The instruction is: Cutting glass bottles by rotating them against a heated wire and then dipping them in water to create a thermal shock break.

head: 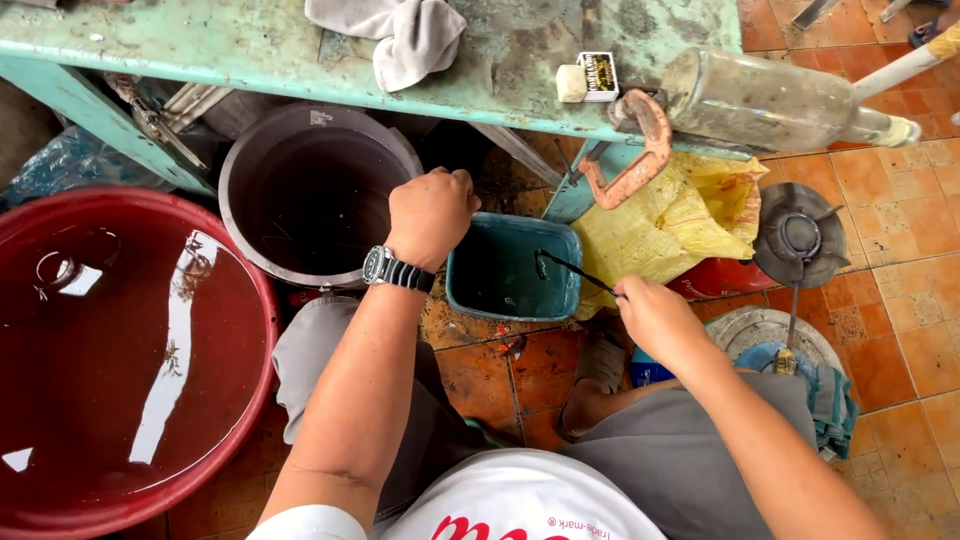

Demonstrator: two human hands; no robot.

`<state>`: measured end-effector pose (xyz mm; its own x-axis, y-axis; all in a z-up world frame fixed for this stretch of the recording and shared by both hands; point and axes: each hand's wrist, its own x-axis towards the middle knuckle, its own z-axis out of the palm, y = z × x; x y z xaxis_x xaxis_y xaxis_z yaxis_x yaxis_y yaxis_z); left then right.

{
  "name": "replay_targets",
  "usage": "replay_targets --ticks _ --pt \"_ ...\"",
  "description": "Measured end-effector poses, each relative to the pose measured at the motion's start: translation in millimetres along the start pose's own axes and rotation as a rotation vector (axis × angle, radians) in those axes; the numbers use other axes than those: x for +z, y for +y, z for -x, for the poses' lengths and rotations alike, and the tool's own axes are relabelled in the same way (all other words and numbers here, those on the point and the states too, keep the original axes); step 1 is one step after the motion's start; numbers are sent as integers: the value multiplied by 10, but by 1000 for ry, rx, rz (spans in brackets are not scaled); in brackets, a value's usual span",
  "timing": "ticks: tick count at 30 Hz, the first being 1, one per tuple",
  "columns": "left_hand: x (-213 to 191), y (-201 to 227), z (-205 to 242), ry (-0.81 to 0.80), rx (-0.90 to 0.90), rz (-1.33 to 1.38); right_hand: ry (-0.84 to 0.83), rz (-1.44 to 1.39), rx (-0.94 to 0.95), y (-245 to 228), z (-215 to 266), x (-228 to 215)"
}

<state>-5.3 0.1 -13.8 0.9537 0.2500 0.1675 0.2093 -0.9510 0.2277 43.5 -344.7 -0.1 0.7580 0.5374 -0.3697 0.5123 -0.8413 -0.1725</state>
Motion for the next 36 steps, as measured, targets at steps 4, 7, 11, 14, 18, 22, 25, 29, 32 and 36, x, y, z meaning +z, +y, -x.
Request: replay_targets --ticks 4,7,11,14,18,22,25,29,32,36 --pt "-99 45 -16 28 -25 4 54 149 -145 -114 -470 266" --pt "-139 52 -20 38 -15 19 -45 134 -163 -213 -786 464" --pt "-182 47 -16 57 -10 52 -144 228 -161 -207 -1271 1015" --pt "-212 55 -16 82 -11 55 -221 254 -137 -421 -1484 1209" --pt "-189 57 -27 97 -20 64 -255 97 -118 -682 -1695 1481" --pt "-175 70 -23 128 -18 73 -238 101 -113 -873 -1786 1442" --pt "-209 75 -31 127 -20 70 -200 19 -140 -926 -1736 1349" --pt "-203 62 -23 106 -13 70 -219 -53 -209 -871 -1595 1323" --pt "-246 71 -8 101 -5 77 -251 46 -234 -755 -1519 1272" --pt "-250 76 -11 99 7 64 -231 161 -179 -518 -1475 1205"
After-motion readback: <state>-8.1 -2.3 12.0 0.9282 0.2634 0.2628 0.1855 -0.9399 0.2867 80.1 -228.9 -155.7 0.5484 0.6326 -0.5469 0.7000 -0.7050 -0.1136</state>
